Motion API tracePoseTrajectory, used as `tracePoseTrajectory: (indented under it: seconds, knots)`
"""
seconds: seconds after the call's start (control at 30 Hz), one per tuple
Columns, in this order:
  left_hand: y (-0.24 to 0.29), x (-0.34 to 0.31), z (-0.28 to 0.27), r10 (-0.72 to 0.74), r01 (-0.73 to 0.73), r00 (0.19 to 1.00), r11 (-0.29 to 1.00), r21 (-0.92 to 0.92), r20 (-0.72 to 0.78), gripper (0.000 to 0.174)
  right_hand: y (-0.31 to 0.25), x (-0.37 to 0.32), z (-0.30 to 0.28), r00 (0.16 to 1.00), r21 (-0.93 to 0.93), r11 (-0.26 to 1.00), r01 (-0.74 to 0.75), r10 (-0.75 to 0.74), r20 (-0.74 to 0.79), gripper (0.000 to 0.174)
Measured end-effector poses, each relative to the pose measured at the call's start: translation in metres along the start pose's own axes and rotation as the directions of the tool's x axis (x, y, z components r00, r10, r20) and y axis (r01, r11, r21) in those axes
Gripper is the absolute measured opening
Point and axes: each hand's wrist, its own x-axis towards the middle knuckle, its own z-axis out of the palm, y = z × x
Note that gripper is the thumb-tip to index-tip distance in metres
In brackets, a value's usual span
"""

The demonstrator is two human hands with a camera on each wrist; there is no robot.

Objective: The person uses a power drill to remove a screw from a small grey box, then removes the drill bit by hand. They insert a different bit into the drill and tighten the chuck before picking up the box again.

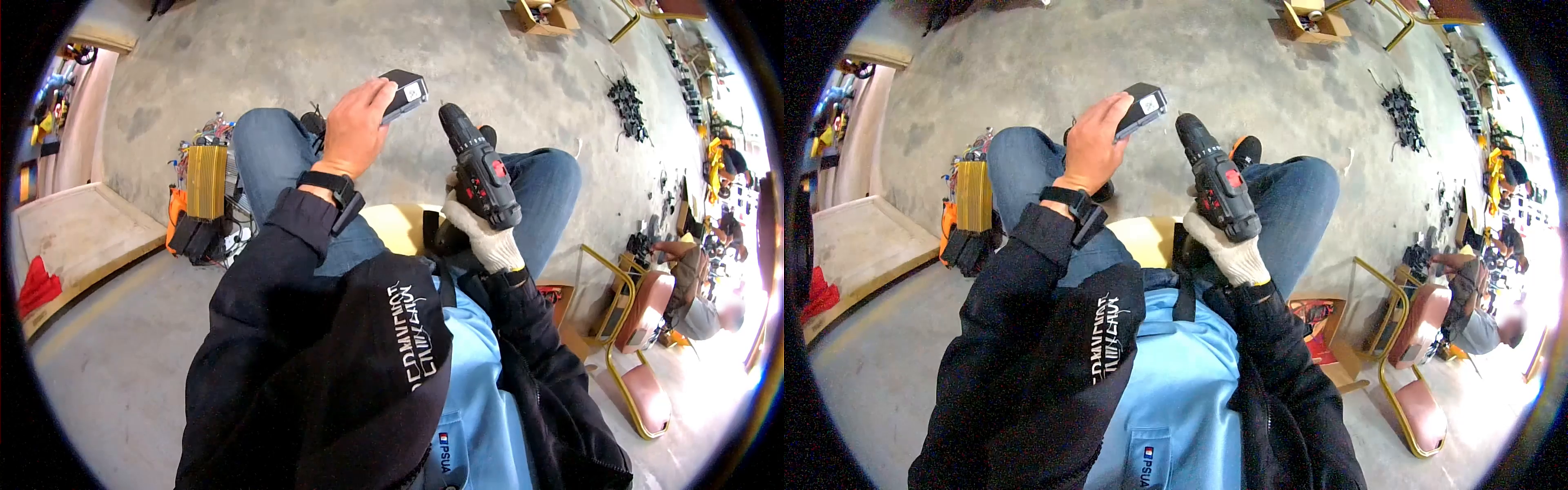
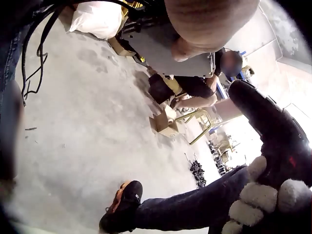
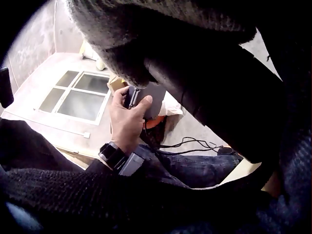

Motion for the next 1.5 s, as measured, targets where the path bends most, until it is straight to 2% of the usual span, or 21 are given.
tracePoseTrajectory:
  seconds: [0.07, 0.1, 0.13, 0.2, 0.23, 0.33, 0.4, 0.43, 0.53, 0.57, 0.7, 0.77, 0.87, 0.97, 1.07, 1.2, 1.27, 1.5]
  knots:
    - [0.000, -0.006, 0.006, -0.007, 0.007, 1.000, 1.000, 0.009, -0.008, 0.061, 0.000, -0.006, -0.001, 0.996, 0.014, 0.996, -0.085, 0.085, 0.008, 0.045]
    - [0.003, -0.005, 0.005, -0.119, 0.120, 0.993, 0.991, -0.064, 0.019, 0.055, 0.001, -0.006, 0.000, 0.997, 0.023, 0.997, -0.070, 0.071, -0.009, 0.045]
    - [0.004, -0.004, 0.004, -0.118, 0.119, 0.993, 0.991, -0.062, 0.020, 0.055, 0.002, -0.006, -0.001, 0.997, 0.026, 0.997, -0.070, 0.070, -0.008, 0.045]
    - [0.002, -0.003, 0.001, -0.415, 0.465, 0.883, 0.842, -0.273, 0.220, 0.051, 0.002, -0.007, -0.003, 0.997, 0.027, 0.997, -0.073, 0.073, 0.008, 0.045]
    - [-0.005, -0.003, 0.000, -0.428, 0.518, 0.847, 0.801, -0.302, 0.316, 0.054, 0.002, -0.007, -0.003, 0.997, 0.027, 0.997, -0.073, 0.072, 0.007, 0.045]
    - [-0.008, -0.012, 0.008, -0.391, 0.474, 0.874, 0.819, -0.323, 0.289, 0.061, 0.004, -0.004, -0.002, 0.999, -0.006, 0.999, -0.043, 0.043, 0.019, 0.045]
    - [-0.009, -0.013, 0.008, -0.418, 0.517, 0.848, 0.788, -0.335, 0.326, 0.063, 0.006, -0.002, -0.005, 0.992, -0.104, 0.994, -0.034, 0.046, 0.120, 0.046]
    - [-0.010, -0.012, 0.007, -0.425, 0.545, 0.827, 0.767, -0.337, 0.369, 0.064, 0.008, -0.002, -0.004, 0.990, -0.170, 0.983, 0.063, -0.040, 0.133, 0.046]
    - [-0.012, -0.011, 0.007, -0.433, 0.579, 0.801, 0.736, -0.350, 0.414, 0.063, 0.007, -0.007, 0.002, 0.982, -0.091, 0.996, 0.004, 0.013, 0.186, 0.046]
    - [-0.012, -0.012, 0.008, -0.435, 0.586, 0.797, 0.726, -0.360, 0.420, 0.061, 0.004, -0.006, 0.002, 0.982, -0.175, 0.985, 0.008, 0.026, 0.189, 0.042]
    - [-0.009, -0.009, 0.000, -0.392, 0.553, 0.821, 0.729, -0.403, 0.415, 0.054, 0.005, -0.006, 0.005, 0.984, -0.191, 0.981, -0.028, 0.061, 0.167, 0.043]
    - [-0.005, -0.007, -0.004, -0.372, 0.534, 0.839, 0.702, -0.471, 0.397, 0.047, 0.007, -0.006, 0.005, 0.985, -0.174, 0.985, 0.012, 0.018, 0.170, 0.046]
    - [-0.002, -0.005, -0.006, -0.373, 0.536, 0.837, 0.706, -0.464, 0.400, 0.047, 0.011, -0.004, 0.002, 0.984, -0.224, 0.975, 0.015, 0.025, 0.174, 0.046]
    - [0.001, -0.005, -0.006, -0.372, 0.522, 0.848, 0.707, -0.477, 0.377, 0.046, 0.011, -0.006, 0.002, 0.985, -0.177, 0.984, 0.003, 0.027, 0.169, 0.047]
    - [0.002, -0.005, -0.007, -0.386, 0.523, 0.848, 0.720, -0.456, 0.363, 0.046, 0.012, -0.006, 0.002, 0.984, -0.226, 0.974, 0.003, 0.037, 0.175, 0.047]
    - [0.001, -0.006, -0.007, -0.377, 0.516, 0.852, 0.724, -0.457, 0.364, 0.046, 0.011, -0.004, 0.003, 0.981, -0.193, 0.981, -0.015, 0.052, 0.186, 0.047]
    - [0.002, -0.005, -0.008, -0.375, 0.512, 0.853, 0.741, -0.434, 0.364, 0.046, 0.007, -0.003, 0.006, 0.989, -0.249, 0.967, 0.044, -0.007, 0.146, 0.042]
    - [0.004, -0.005, -0.010, -0.374, 0.510, 0.854, 0.739, -0.440, 0.363, 0.046, 0.004, -0.003, 0.006, 0.986, -0.270, 0.963, 0.012, 0.034, 0.164, 0.041]
